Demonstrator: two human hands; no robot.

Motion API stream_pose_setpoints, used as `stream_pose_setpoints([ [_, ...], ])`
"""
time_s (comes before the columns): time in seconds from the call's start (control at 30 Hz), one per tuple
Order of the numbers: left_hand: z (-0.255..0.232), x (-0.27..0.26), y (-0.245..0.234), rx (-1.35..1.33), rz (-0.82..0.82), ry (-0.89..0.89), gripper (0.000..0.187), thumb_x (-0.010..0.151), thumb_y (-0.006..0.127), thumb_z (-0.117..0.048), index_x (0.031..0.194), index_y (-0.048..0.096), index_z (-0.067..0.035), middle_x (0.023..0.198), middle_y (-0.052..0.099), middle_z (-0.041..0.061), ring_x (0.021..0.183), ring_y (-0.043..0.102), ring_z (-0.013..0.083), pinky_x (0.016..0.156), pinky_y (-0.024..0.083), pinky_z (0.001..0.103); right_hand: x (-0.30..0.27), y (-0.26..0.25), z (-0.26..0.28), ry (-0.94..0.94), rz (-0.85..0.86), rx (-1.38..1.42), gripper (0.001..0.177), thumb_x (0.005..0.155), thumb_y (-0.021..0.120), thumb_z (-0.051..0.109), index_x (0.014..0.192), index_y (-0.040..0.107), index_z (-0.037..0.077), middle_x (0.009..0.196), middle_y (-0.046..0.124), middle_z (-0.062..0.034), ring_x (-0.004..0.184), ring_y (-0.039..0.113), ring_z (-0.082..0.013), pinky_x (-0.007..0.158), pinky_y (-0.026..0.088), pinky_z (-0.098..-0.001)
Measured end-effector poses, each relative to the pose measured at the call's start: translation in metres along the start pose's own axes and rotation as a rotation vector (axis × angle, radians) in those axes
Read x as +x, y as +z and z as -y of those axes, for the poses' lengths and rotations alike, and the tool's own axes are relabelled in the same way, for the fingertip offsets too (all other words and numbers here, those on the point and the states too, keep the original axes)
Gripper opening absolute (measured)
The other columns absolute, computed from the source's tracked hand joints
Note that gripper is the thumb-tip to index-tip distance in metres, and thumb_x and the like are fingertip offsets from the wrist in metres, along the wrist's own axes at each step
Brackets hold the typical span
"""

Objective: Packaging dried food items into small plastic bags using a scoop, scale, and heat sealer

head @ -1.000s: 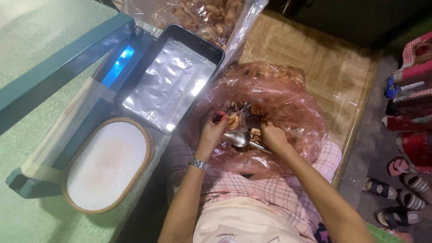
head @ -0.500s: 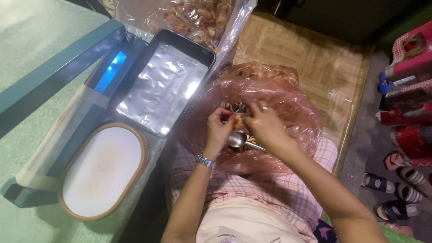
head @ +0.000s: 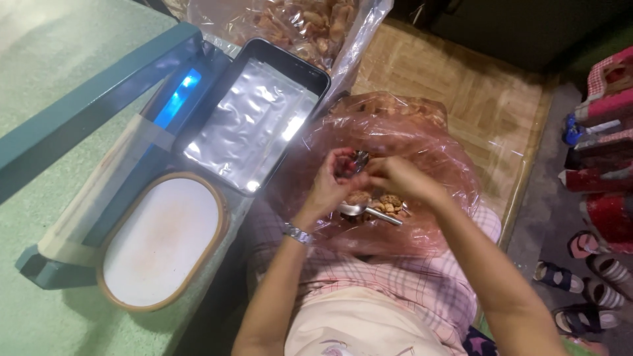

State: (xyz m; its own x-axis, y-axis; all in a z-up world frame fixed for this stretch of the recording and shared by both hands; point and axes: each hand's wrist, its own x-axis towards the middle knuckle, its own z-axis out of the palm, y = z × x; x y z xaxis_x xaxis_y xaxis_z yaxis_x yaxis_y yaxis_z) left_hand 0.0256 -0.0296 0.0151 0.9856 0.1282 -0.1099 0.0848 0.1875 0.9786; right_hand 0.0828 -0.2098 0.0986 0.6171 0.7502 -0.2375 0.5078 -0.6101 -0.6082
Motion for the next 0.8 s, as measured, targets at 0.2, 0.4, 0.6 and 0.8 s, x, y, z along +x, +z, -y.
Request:
stream_pose_setpoints([
  [0.2, -0.026, -0.007, -0.02, 0.104, 0.8, -0.085, 0.109, 0.06, 0.091, -0.026, 0.146, 0.03, -0.001, 0.135, 0.045, 0.031, 0.125, 0.043, 0.0434, 0.102, 0.042, 0.054, -0.001, -0.037, 0.004, -0.065, 0.086, 0.482, 0.041, 0.099, 0.048, 0.031, 0.079, 0.07, 0.004, 0.073, 0.066, -0.0033, 0.071, 0.06, -0.0159, 0.065, 0.05, -0.034],
  [0.4, 0.039, -0.025, -0.014, -0.528, 0.718, -0.366, 0.06, 0.068, 0.078, 0.006, 0.125, 0.057, 0.003, 0.102, 0.068, 0.013, 0.091, 0.067, 0.0217, 0.077, 0.056, 0.037, 0.011, -0.061, -0.005, -0.196, 0.268, 0.742, 0.069, 0.099, 0.028, 0.052, 0.113, 0.065, -0.005, 0.092, 0.069, -0.0171, 0.08, 0.067, -0.0236, 0.072, 0.054, -0.0375],
  [0.6, -0.013, -0.027, -0.012, -0.54, 0.824, -0.237, 0.065, 0.079, 0.078, -0.033, 0.134, 0.051, -0.011, 0.123, 0.062, 0.002, 0.114, 0.056, 0.0129, 0.1, 0.047, 0.033, -0.004, -0.077, 0.032, -0.236, 0.2, 0.405, 0.018, 0.082, 0.072, 0.023, 0.086, 0.076, 0.006, 0.085, 0.067, -0.0054, 0.074, 0.064, -0.0158, 0.065, 0.051, -0.0302],
  [0.8, -0.036, -0.024, -0.009, -0.815, 1.179, -0.181, 0.067, 0.077, 0.076, -0.044, 0.126, 0.052, -0.006, 0.118, 0.06, 0.023, 0.119, 0.055, 0.035, 0.106, 0.039, 0.052, 0.002, -0.08, 0.013, -0.214, 0.013, 0.381, 0.02, 0.087, 0.068, 0.021, 0.076, 0.073, 0.005, 0.072, 0.065, -0.0047, 0.067, 0.062, -0.0137, 0.062, 0.048, -0.0287],
])
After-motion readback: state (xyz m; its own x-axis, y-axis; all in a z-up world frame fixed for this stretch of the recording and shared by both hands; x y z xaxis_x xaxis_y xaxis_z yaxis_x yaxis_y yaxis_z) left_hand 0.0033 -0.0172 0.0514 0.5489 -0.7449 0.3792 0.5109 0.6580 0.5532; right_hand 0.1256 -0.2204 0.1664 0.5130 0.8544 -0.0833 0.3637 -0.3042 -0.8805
